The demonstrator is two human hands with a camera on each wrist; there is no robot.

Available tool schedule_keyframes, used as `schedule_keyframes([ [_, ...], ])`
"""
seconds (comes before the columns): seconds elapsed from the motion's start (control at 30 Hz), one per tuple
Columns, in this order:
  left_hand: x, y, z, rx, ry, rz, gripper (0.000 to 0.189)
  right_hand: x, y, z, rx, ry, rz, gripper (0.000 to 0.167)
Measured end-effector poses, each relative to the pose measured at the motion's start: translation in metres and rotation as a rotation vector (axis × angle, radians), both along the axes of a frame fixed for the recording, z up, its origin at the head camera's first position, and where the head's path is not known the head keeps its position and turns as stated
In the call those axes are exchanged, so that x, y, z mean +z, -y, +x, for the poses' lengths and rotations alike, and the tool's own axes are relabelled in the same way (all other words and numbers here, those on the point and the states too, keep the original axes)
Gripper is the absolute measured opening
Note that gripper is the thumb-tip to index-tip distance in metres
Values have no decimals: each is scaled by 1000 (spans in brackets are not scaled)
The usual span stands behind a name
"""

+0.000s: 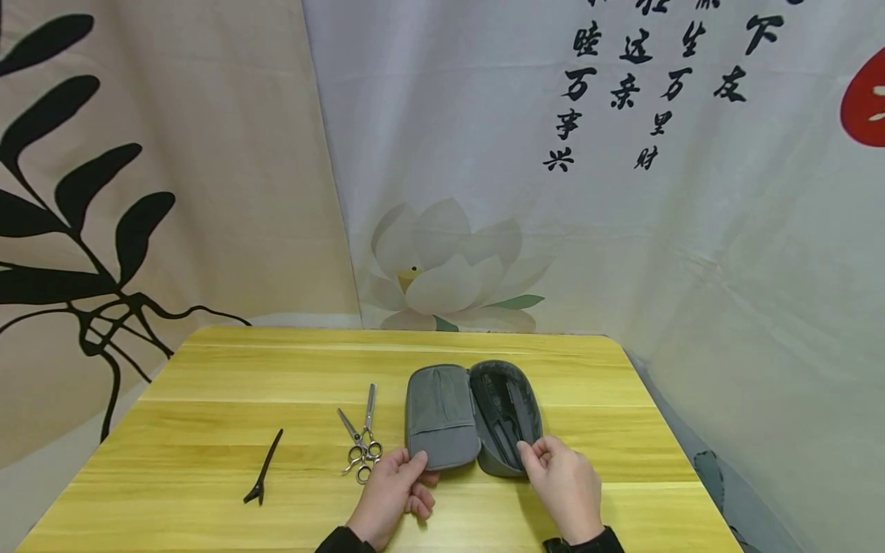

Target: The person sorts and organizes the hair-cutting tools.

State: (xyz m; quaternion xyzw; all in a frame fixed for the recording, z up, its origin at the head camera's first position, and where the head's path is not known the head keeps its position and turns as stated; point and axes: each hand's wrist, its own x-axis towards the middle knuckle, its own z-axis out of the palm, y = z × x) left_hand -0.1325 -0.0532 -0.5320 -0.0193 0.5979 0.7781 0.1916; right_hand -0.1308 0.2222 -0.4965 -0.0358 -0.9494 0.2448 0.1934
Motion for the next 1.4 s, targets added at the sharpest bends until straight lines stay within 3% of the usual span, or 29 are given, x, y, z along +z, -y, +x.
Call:
schedule_keyframes([
  [0.3,1,6,1,-76,-23,-58,40,-2,0,0,4,-4,-9,33],
  [1.1,1,6,2,-94,-12,-38,39,-1,-1,0,10,11,-29,34],
  [1.4,8,10,6,-97,-58,-171,41,-1,-1,1,20,22,-33,33],
])
